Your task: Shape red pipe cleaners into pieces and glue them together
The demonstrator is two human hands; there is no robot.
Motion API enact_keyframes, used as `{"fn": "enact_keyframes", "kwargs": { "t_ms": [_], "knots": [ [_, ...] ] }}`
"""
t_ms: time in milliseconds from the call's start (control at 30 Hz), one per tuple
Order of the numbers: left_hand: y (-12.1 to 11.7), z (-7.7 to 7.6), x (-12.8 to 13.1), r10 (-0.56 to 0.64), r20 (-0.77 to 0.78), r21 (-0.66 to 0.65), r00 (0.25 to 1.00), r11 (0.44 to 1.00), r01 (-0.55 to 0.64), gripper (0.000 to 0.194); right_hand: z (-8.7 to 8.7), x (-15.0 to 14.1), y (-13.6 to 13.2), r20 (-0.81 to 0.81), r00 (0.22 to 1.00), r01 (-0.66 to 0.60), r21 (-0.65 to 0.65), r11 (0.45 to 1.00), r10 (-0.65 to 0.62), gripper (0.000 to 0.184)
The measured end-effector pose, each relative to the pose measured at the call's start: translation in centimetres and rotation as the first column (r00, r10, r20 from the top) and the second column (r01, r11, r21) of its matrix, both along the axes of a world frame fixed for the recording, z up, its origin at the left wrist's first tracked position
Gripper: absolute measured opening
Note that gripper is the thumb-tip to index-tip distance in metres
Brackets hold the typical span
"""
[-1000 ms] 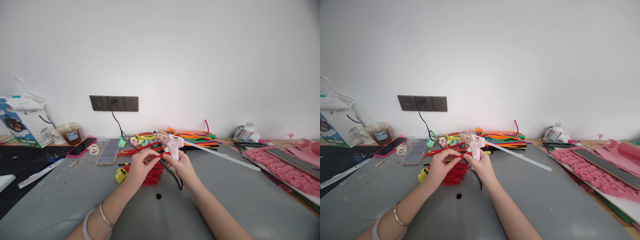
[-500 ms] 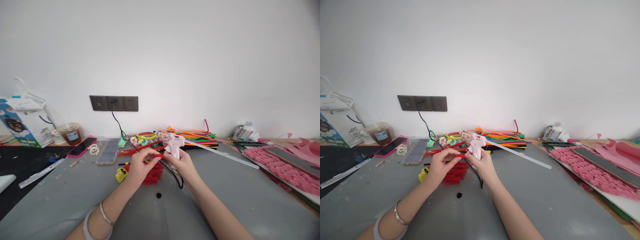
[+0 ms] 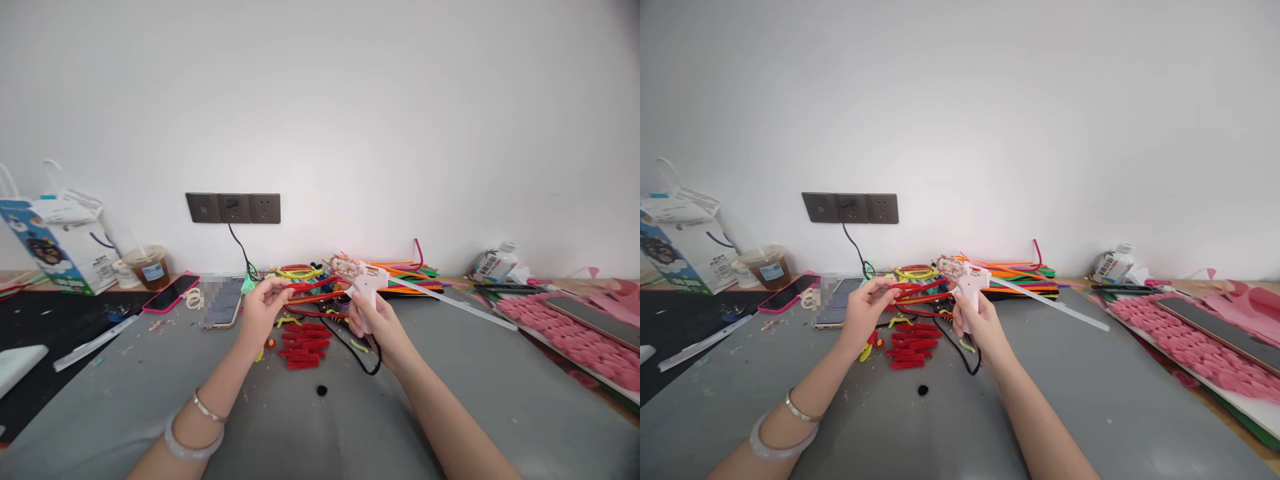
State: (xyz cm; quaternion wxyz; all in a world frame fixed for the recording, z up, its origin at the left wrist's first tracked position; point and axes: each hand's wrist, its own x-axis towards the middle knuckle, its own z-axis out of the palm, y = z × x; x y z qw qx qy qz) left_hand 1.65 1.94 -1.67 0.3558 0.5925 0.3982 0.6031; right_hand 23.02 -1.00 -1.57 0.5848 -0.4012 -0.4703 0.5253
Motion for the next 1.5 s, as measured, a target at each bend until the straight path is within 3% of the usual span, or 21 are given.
{"fn": "enact_keyframes", "kwargs": {
  "t_ms": [100, 267, 733, 1500],
  "knots": [
    [0.5, -0.1, -0.7, 0.025, -0.012, 0.002, 1.0, 1.0, -0.025, 0.019, 0.1, -0.1, -0.3, -0.05, 0.992, -0.12, -0.02, 0.993, 0.119, 0.049],
    [0.8, -0.3, -0.8, 0.028, -0.108, 0.012, 0.994, 1.0, -0.027, 0.017, 0.2, -0.5, -0.9, 0.021, 0.974, -0.224, -0.068, 0.972, 0.226, 0.045],
    [0.5, -0.6, -0.4, 0.032, -0.277, 0.055, 0.96, 0.998, -0.018, 0.017, -0.1, -0.7, -0.9, 0.134, 0.96, -0.234, -0.107, 0.966, 0.247, 0.044],
    [0.6, -0.7, -0.3, 0.058, -0.283, 0.09, 0.957, 0.995, -0.034, 0.016, 0.1, -0.8, -1.0, 0.165, 0.952, -0.237, -0.143, 0.961, 0.259, 0.049]
  ]
}}
